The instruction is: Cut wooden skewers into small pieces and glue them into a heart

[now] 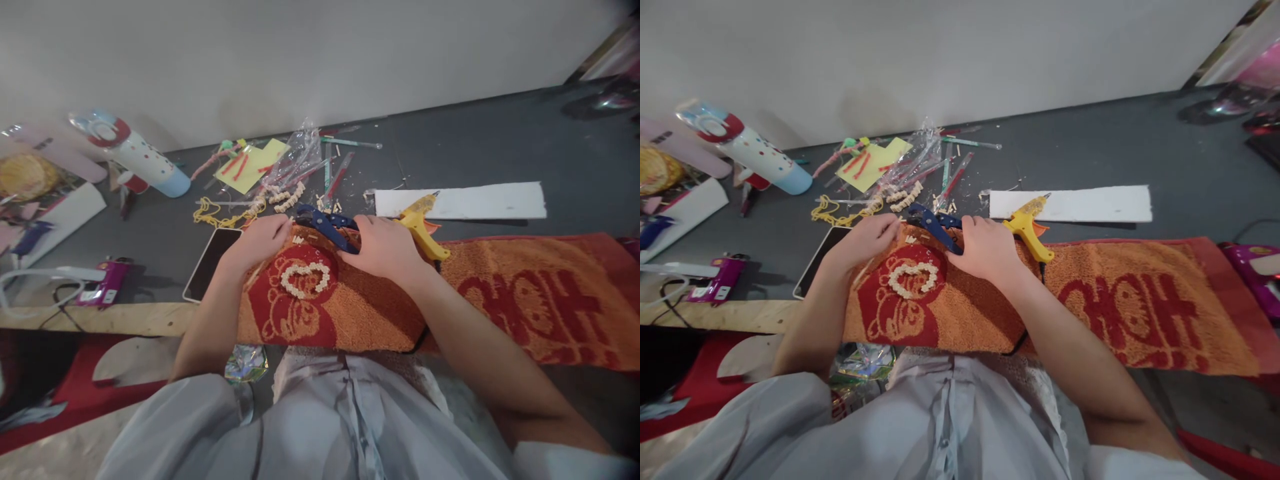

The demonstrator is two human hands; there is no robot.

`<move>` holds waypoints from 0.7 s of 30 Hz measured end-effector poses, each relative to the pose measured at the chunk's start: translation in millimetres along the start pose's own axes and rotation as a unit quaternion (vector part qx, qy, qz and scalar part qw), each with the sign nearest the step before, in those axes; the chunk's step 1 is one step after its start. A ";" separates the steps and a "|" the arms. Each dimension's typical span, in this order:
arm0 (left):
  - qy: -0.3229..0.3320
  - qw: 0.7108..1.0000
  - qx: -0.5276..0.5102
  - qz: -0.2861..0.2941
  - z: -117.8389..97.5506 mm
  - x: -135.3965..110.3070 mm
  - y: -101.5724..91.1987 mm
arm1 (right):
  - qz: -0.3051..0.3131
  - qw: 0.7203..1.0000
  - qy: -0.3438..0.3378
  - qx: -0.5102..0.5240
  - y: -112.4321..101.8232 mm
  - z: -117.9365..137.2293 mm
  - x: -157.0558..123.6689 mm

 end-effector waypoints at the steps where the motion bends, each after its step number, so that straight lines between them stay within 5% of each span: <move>1: 0.000 1.000 -0.007 -0.001 1.1 0.6 0.3 | -0.002 1.000 -0.001 -0.001 0.0 0.1 -0.1; 21: 0.095 0.993 0.012 0.071 0.7 4.0 12.4 | 0.008 1.000 0.010 -0.005 1.0 -0.8 0.8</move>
Point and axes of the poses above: each hand's wrist, its own x-axis towards the middle knuckle, its own y-axis out of the palm, z = x × y, the point moved 3 cm from there along x, towards the middle knuckle, and after that the axes turned 6 degrees about -y, right-handed, at the moved point
